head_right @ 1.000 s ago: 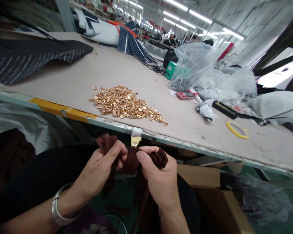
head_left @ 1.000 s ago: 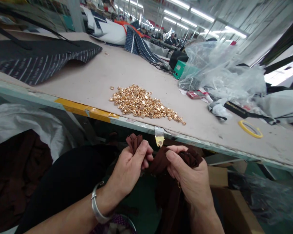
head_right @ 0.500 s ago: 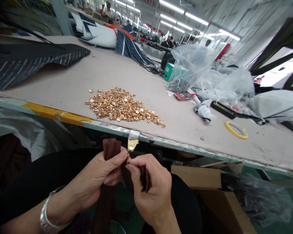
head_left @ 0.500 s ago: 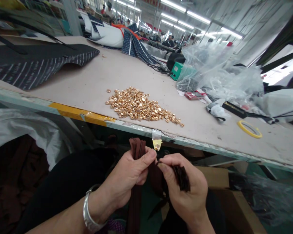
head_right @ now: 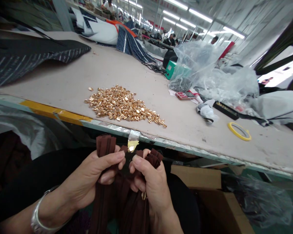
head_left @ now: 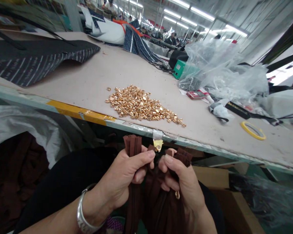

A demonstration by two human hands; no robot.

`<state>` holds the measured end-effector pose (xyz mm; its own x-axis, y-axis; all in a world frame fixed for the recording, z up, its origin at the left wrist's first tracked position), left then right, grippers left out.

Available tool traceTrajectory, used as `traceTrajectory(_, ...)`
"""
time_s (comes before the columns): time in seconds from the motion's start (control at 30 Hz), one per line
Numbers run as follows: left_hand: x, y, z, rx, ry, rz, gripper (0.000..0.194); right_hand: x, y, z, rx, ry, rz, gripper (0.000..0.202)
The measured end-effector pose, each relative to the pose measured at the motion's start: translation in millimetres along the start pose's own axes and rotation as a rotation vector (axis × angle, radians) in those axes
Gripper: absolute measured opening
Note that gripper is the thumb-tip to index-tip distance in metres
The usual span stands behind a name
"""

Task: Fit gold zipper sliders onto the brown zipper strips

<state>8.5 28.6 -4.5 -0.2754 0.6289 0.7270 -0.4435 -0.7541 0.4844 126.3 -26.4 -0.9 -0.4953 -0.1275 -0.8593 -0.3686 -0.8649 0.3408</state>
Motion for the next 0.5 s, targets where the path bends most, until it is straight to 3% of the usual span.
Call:
traceTrajectory(0.2,2.4,-2.4,-0.2,0.043,-0.044,0.008,0.025,2.3,-5.3,3.0,-0.018,-0.078,0.164,0.029)
traceTrajectory(0.5,4.4,-4.9,5.9,0.032,-0.043,0.000,0.022,1.0,-10.9,7.5,-0.115,-0.090,0.185,0.025)
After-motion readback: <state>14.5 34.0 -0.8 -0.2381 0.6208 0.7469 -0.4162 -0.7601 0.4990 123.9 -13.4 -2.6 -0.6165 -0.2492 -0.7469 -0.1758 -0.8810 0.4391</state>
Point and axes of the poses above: each hand's wrist, its own y-axis away from the middle knuckle, its own z-axis out of the palm, x = y × z, the point moved 3 cm from there along -y, towards the middle knuckle, and after that the axes turned 10 degrees about x, right-handed, at the moved point
